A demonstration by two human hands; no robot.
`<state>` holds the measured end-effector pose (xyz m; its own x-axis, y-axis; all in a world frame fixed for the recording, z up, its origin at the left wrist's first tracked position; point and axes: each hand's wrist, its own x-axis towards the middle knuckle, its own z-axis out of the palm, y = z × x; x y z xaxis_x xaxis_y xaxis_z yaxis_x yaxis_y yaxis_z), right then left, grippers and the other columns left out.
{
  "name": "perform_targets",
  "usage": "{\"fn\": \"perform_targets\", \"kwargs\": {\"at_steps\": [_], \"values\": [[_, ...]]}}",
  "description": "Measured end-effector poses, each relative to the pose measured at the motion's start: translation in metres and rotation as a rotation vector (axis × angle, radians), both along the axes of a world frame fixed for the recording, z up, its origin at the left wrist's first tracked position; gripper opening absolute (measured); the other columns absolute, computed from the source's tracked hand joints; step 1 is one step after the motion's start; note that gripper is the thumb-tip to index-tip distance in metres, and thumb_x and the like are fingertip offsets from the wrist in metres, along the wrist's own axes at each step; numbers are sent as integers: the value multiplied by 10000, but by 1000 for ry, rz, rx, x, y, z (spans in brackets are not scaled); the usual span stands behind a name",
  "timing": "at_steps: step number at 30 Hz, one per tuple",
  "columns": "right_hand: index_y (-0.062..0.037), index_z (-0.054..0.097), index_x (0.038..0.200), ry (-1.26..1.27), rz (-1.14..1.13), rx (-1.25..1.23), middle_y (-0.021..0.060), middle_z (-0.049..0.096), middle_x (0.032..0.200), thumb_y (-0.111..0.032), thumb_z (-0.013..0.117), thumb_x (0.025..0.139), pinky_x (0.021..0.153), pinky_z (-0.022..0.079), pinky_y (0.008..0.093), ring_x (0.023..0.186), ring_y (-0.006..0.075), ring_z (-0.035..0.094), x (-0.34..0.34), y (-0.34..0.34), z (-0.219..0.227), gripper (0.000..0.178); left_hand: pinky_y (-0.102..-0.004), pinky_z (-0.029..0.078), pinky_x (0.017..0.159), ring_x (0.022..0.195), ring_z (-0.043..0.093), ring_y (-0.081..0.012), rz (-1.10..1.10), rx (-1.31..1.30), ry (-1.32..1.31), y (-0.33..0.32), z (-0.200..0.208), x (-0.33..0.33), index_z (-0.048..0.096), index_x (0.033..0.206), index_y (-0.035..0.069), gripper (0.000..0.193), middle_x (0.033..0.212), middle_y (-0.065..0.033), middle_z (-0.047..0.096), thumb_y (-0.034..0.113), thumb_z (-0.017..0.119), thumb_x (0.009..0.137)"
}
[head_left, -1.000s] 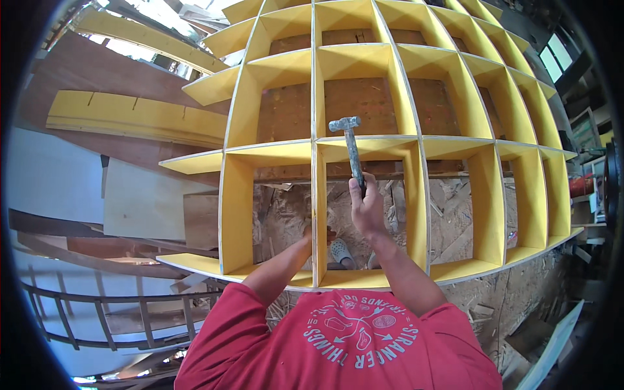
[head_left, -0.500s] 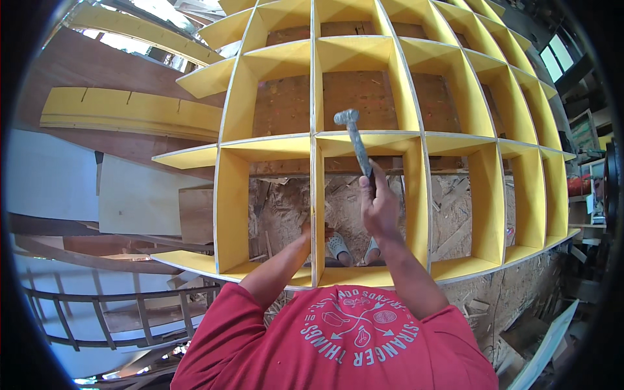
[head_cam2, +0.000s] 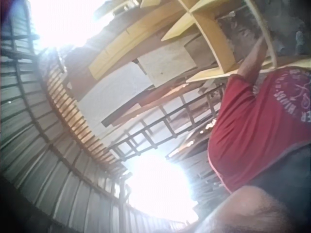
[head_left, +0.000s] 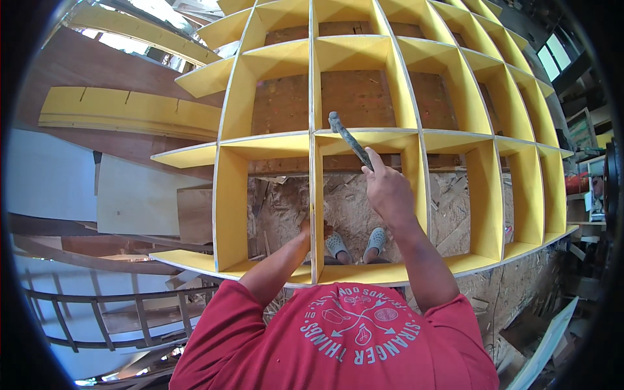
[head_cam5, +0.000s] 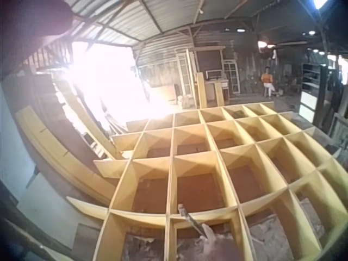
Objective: The person assembles a wooden grid shelf by securing the intersecting dividers with a hammer, handling an axe, and attaching an outer wooden board to the side using a hammer.
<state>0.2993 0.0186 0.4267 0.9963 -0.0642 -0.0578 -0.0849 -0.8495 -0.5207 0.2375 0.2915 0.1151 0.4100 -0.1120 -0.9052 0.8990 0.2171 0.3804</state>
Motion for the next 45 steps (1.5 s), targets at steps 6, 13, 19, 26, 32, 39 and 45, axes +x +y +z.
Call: {"fn": "perform_targets", "kwargs": {"at_steps": [6, 13, 19, 26, 32, 39, 45], "values": [[-154, 492, 1525, -437, -68, 240, 251, 732, 878, -292, 573, 1087, 706, 555, 581, 819, 455, 728, -7, 7, -7, 466, -445, 573, 682, 845, 745, -337, -4, 0, -5, 1, 0, 2, 667, 1167, 17, 453, 1039, -215, 754, 352, 382, 1058], [-156, 503, 1495, -137, 25, 47, 238, 735, 856, -278, 572, 1081, 698, 553, 589, 801, 469, 720, -5, 7, -6, 437, -452, 577, 686, 860, 754, -351, -10, -5, 4, 1, -1, 0, 663, 1178, 20, 481, 1063, -225, 759, 380, 369, 1058], [-149, 509, 1484, -135, 3, 64, 240, 740, 867, -279, 571, 1081, 705, 553, 594, 807, 465, 725, -7, 12, -12, 427, -459, 581, 689, 873, 762, -364, -14, -1, 11, 2, -2, -2, 660, 1187, 22, 505, 1083, -234, 762, 405, 357, 1058], [-142, 480, 1495, 25, 86, -15, 268, 734, 860, -281, 532, 1093, 735, 564, 605, 842, 485, 725, 8, 2, 6, 429, -466, 585, 692, 888, 771, -378, -13, 10, 16, 6, -10, 0, 656, 1198, 24, 534, 1107, -244, 767, 434, 344, 1058], [-117, 504, 1470, 59, -32, 59, 278, 733, 867, -291, 534, 1094, 734, 565, 605, 838, 498, 719, -2, 2, -25, 416, -468, 587, 691, 941, 779, -402, -74, 21, -5, -5, -6, -3, 634, 1236, 23, 596, 1156, -262, 762, 475, 291, 1056], [-117, 497, 1462, -217, -109, 261, 262, 731, 816, -307, 522, 1097, 710, 565, 612, 794, 493, 722, -10, 18, -25, 412, -519, 572, 789, 1018, 758, -452, -56, 44, -14, 3, 9, 4, 595, 1347, 9, 729, 1270, -278, 726, 506, 169, 1026], [-138, 466, 1510, -70, -7, 79, 265, 723, 792, -311, 534, 1091, 706, 557, 620, 772, 478, 729, -7, 8, -9, 459, -516, 554, 890, 1120, 727, -452, -107, 15, -30, -1, 25, 5, 588, 1364, 13, 742, 1309, -279, 709, 518, 173, 1014]]}}
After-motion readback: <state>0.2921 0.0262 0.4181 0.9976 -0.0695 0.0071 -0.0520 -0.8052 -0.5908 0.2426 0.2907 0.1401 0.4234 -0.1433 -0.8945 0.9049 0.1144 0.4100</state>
